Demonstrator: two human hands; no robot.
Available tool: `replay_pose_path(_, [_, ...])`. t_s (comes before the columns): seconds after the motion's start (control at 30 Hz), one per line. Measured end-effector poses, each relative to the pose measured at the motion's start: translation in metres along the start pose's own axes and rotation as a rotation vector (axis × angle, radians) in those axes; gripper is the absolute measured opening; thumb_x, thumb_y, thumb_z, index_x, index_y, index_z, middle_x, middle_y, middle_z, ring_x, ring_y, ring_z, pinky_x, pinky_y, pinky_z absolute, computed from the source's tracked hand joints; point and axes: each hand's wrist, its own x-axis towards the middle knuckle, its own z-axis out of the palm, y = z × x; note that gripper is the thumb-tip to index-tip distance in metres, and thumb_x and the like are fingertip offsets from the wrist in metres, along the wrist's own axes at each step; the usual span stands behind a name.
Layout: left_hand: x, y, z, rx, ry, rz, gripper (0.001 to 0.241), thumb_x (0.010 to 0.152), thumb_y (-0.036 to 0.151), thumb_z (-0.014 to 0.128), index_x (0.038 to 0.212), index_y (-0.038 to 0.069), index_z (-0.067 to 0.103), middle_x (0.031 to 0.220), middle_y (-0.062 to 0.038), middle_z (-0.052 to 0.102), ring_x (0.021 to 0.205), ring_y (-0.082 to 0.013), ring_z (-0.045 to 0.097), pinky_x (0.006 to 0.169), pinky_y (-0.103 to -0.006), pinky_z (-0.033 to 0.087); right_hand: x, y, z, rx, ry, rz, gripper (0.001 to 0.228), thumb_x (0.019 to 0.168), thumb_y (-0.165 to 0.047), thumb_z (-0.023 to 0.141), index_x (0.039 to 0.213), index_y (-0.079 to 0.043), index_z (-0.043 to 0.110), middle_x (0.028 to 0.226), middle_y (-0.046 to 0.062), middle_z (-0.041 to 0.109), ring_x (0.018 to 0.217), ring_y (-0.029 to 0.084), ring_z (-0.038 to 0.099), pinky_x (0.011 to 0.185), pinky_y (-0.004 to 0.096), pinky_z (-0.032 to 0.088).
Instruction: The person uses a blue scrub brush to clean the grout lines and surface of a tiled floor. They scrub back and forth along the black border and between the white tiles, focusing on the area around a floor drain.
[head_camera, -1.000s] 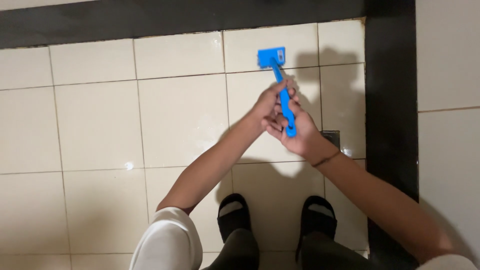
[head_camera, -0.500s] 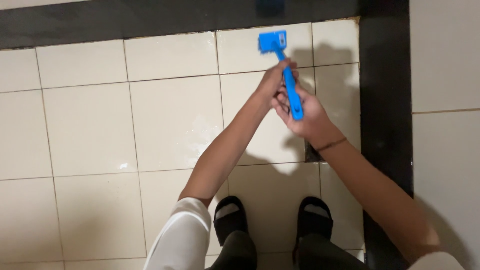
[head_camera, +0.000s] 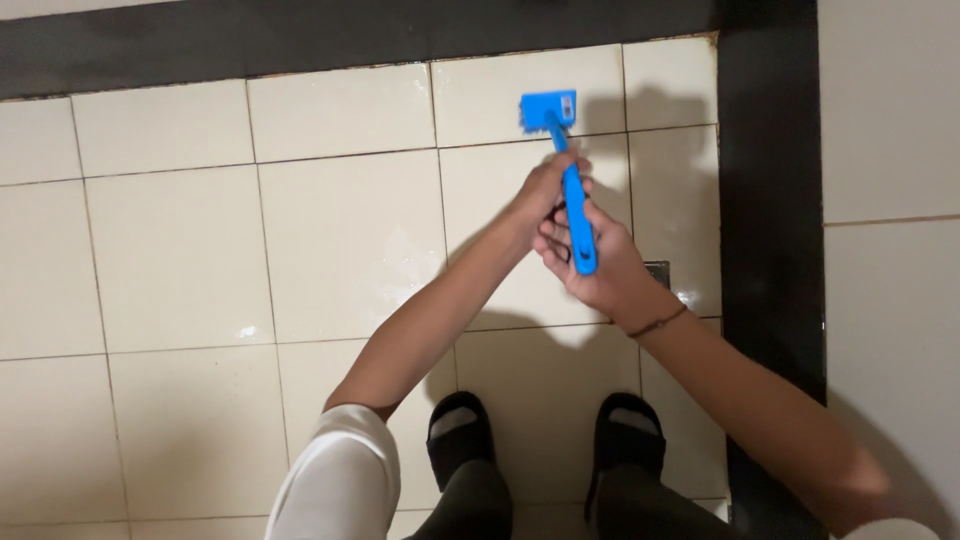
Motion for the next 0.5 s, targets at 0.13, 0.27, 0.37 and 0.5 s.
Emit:
replay_pose_path(0.13, [0.05,0.013,-0.006,0.025,0.027,0.036,0.046,0.1,0.046,0.052,0.114,0.004,0.064,0.084,-0.007,0.068,0.066,-0.0141,0.06,0.057,-0.0299,0.053,0.036,-0.022,0.005,0.036,-0.028,-0.006,0.038,0.102,-0.046,0.055,0.103,-0.009,0.063,0.1,0.009,0.071,0.097,0.029,0.07,0.09,0.038,0.06])
replay_pose_path(0.27, [0.088,0.023,-0.003,0.0,0.015,0.1,0.047,0.098,0.046,0.055,0.112,0.003,0.067,0.084,-0.008,0.07,0.068,-0.0156,0.062,0.059,-0.0295,0.054,0.054,-0.046,0.007,0.033,-0.061,-0.069,0.035,0.104,-0.043,0.054,0.106,-0.009,0.063,0.105,0.008,0.071,0.102,0.029,0.071,0.091,0.037,0.059])
replay_pose_path(0.37, [0.098,0.014,0.005,-0.036,-0.011,0.12,0.047,0.098,0.046,0.056,0.111,0.002,0.067,0.083,-0.009,0.069,0.067,-0.0166,0.062,0.058,-0.0299,0.054,0.047,-0.055,-0.002,0.02,-0.072,-0.113,0.032,0.106,-0.037,0.056,0.11,-0.007,0.063,0.11,0.009,0.07,0.106,0.027,0.07,0.095,0.036,0.061])
replay_pose_path(0.5, [0.073,0.005,0.025,-0.073,-0.022,0.043,0.044,0.097,0.048,0.053,0.107,0.006,0.065,0.081,-0.008,0.067,0.06,-0.0162,0.057,0.05,-0.0313,0.049,0.018,-0.053,-0.018,0.009,-0.067,-0.092,0.033,0.106,-0.035,0.057,0.117,-0.005,0.065,0.113,0.01,0.071,0.105,0.024,0.07,0.091,0.033,0.061])
